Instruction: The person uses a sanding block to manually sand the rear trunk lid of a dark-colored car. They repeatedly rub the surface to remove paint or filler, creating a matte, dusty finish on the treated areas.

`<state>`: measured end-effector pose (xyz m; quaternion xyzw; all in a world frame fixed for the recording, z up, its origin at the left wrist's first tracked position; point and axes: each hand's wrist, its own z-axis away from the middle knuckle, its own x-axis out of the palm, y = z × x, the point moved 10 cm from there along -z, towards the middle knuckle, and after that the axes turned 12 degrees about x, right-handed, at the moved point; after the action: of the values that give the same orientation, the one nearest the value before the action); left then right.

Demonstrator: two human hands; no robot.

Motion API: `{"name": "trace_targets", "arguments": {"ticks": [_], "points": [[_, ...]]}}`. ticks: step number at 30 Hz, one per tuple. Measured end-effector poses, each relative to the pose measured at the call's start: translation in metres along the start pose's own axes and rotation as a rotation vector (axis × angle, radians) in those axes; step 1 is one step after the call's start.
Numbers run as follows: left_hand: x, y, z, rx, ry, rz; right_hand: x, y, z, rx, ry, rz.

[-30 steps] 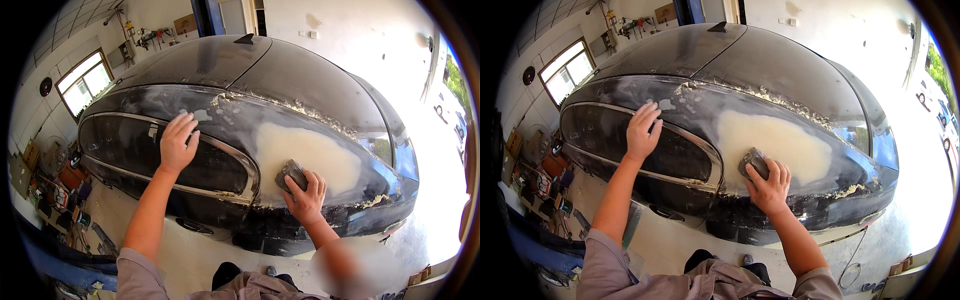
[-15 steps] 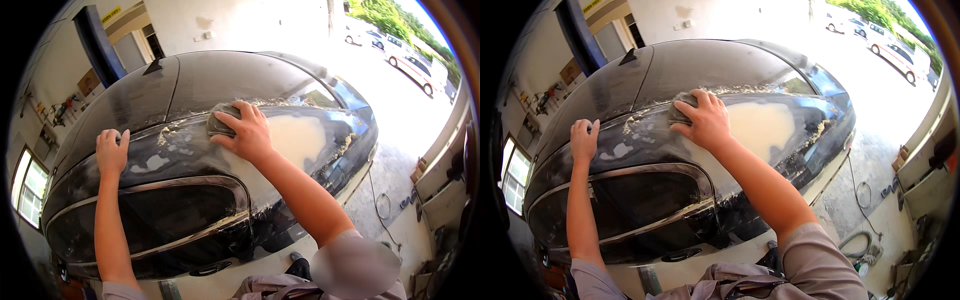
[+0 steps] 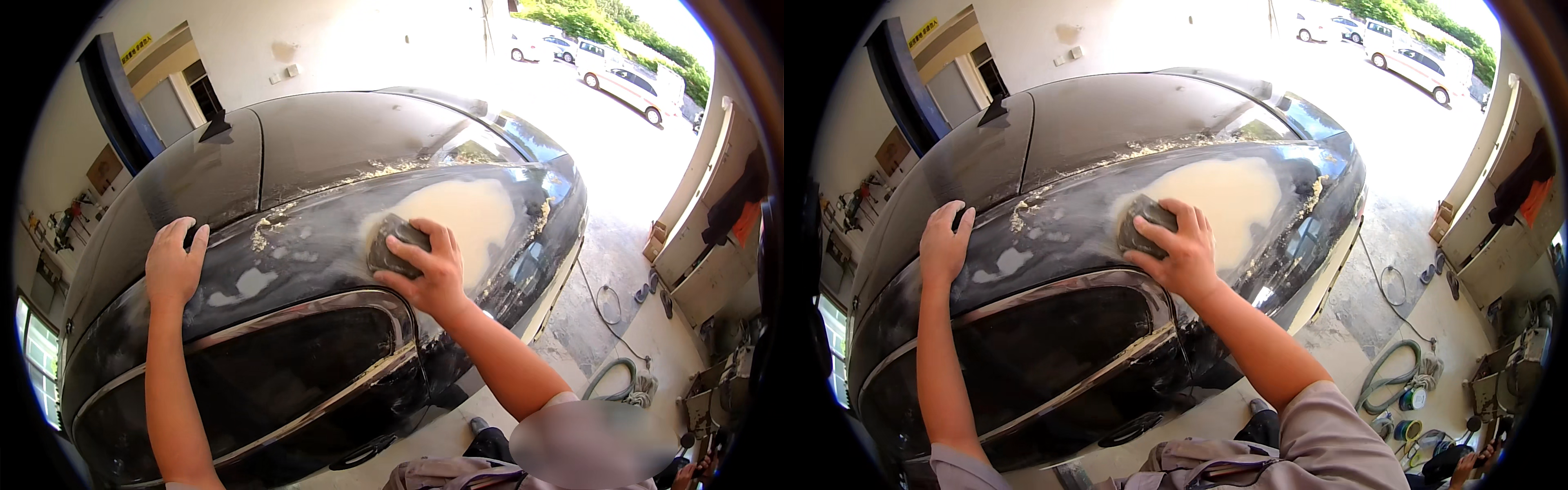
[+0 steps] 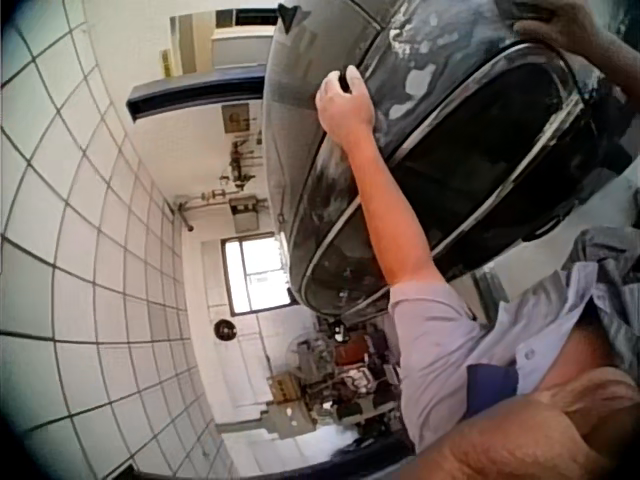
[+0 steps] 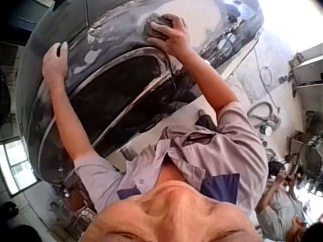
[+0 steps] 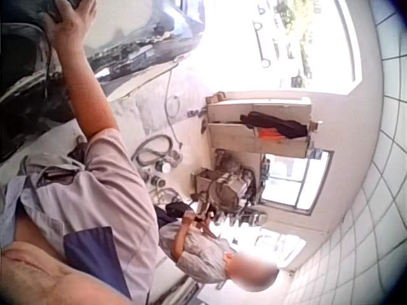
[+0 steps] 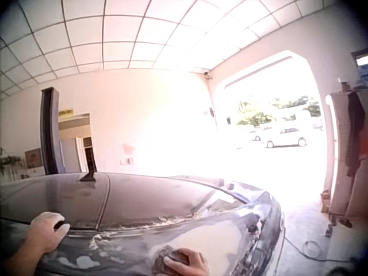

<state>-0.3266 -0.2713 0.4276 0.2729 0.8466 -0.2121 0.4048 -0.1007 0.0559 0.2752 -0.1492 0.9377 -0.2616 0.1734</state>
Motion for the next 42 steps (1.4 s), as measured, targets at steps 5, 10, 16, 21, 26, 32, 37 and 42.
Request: {"name": "trace_targets", "arguments": {"ticks": [5, 10, 16, 21, 26, 32, 37, 42], "points": [[0.0, 0.0, -0.003, 0.005, 0.025, 0.01, 0.053, -0.012, -0.112, 0.005, -0.196, 0.03], [-0.009, -0.008, 0.011, 0.016, 0.08, -0.057, 0.014, 0.003, -0.012, -0.051, -0.082, -0.074], [-0.015, 0.006, 0.001, 0.009, 0.11, -0.061, 0.008, -0.001, -0.026, -0.038, -0.084, 0.003], [-0.006, 0.0, 0.003, -0.015, 0.135, -0.072, 0.054, -0.019, -0.108, -0.009, -0.161, 0.031], [-0.009, -0.004, 0.01, -0.068, 0.102, -0.081, -0.005, 0.018, 0.013, -0.03, -0.108, -0.001], [-0.012, 0.003, 0.002, -0.052, 0.131, -0.075, 0.039, -0.016, -0.085, -0.036, -0.121, 0.001], [-0.009, -0.006, 0.008, -0.034, 0.119, -0.094, 0.03, -0.007, -0.063, -0.052, -0.111, -0.008], [-0.007, -0.001, 0.006, -0.074, 0.098, -0.08, -0.006, 0.014, 0.003, -0.065, -0.101, -0.01]]}}
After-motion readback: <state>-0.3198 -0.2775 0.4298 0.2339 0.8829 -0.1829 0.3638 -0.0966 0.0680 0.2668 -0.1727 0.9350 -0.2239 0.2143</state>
